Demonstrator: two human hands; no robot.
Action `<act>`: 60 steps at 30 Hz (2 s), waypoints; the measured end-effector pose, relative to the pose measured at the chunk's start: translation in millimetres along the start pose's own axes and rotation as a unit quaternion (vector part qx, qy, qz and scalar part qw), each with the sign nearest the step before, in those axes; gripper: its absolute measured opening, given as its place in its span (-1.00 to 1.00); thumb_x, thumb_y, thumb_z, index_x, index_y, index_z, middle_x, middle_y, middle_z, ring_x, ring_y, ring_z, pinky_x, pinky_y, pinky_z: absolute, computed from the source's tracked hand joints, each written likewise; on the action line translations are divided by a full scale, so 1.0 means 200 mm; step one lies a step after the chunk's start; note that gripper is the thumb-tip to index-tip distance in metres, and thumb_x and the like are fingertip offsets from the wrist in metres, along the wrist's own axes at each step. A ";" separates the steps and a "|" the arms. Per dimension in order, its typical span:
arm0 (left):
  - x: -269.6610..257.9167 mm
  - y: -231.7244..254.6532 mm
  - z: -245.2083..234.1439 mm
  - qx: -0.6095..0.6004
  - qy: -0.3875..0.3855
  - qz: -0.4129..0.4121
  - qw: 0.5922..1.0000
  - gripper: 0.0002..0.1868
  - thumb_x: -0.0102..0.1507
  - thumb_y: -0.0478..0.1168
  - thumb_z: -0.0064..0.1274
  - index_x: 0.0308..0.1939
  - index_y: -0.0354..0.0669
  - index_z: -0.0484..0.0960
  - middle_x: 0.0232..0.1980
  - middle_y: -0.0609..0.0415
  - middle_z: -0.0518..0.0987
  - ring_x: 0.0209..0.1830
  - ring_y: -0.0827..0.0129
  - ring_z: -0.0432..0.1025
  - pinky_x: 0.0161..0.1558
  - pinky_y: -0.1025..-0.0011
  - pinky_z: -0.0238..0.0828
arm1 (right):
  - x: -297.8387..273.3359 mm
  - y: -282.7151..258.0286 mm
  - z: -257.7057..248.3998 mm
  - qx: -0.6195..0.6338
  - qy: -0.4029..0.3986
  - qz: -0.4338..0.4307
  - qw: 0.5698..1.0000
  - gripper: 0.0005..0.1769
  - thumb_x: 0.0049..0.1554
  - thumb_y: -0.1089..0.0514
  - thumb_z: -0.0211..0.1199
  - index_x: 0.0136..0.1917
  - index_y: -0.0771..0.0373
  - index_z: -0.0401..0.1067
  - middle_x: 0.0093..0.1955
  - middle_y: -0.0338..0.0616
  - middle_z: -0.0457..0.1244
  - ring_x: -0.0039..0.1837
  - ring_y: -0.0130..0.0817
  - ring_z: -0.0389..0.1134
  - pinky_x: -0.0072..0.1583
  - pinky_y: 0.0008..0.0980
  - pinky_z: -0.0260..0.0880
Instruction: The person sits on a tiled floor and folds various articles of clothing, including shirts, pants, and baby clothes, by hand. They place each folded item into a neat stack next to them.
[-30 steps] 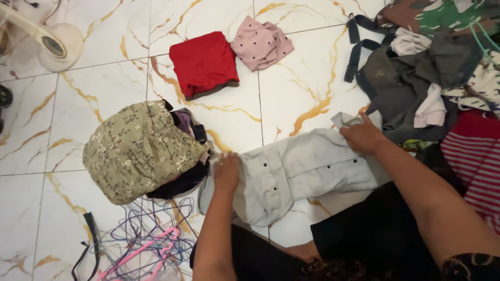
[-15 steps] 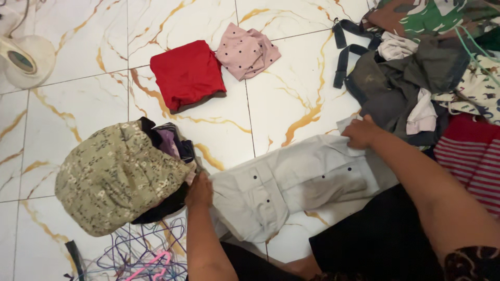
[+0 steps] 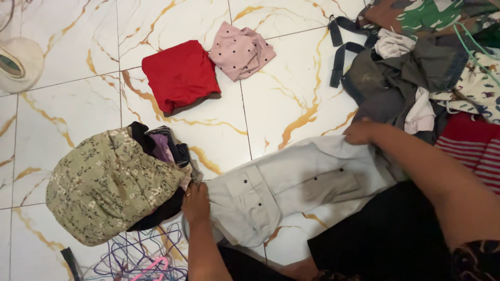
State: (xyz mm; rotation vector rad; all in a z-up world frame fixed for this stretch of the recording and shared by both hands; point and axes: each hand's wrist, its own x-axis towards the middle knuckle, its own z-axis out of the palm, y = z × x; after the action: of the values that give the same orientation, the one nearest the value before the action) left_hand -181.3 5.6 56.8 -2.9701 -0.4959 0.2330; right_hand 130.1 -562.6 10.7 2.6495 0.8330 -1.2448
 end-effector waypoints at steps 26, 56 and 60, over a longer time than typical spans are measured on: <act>-0.49 0.64 -0.01 -0.324 -0.025 -0.258 0.910 -0.20 0.16 0.00 0.29 0.36 -0.22 0.29 0.39 -0.32 0.34 0.39 -0.17 0.26 0.34 0.05 0.28 | -0.38 -0.80 0.51 0.241 0.524 0.018 0.817 -0.51 0.19 0.15 0.19 0.37 0.32 0.37 0.43 0.24 0.21 0.49 0.18 0.17 0.50 -0.04 0.16; -0.93 0.64 -0.12 -0.036 -0.225 0.283 0.932 -0.60 0.14 -0.10 0.20 0.07 0.04 0.71 0.15 -0.01 0.64 0.29 0.01 0.43 0.26 -0.11 0.28 | -1.03 -1.77 0.72 0.295 -0.173 -0.259 0.903 -0.56 0.03 0.10 0.36 0.16 0.30 0.50 0.09 0.09 0.42 0.17 -0.13 0.42 0.23 -0.19 0.41; -0.78 0.53 -0.08 -0.068 -0.276 0.192 0.939 -0.41 0.02 -0.09 0.32 0.16 0.07 0.60 0.20 0.00 0.59 0.31 0.07 0.40 0.28 -0.15 0.20 | -1.01 -1.64 0.59 0.458 -0.092 -0.136 0.873 -0.40 0.08 0.06 0.34 0.36 0.18 0.33 0.23 -0.10 0.33 0.28 -0.26 0.33 0.31 -0.25 0.33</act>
State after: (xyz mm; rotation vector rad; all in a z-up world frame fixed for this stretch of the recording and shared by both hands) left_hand -292.1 -146.4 77.9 -3.0796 0.0428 1.1320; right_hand -224.5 -410.7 126.6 3.0160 0.7066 -2.4261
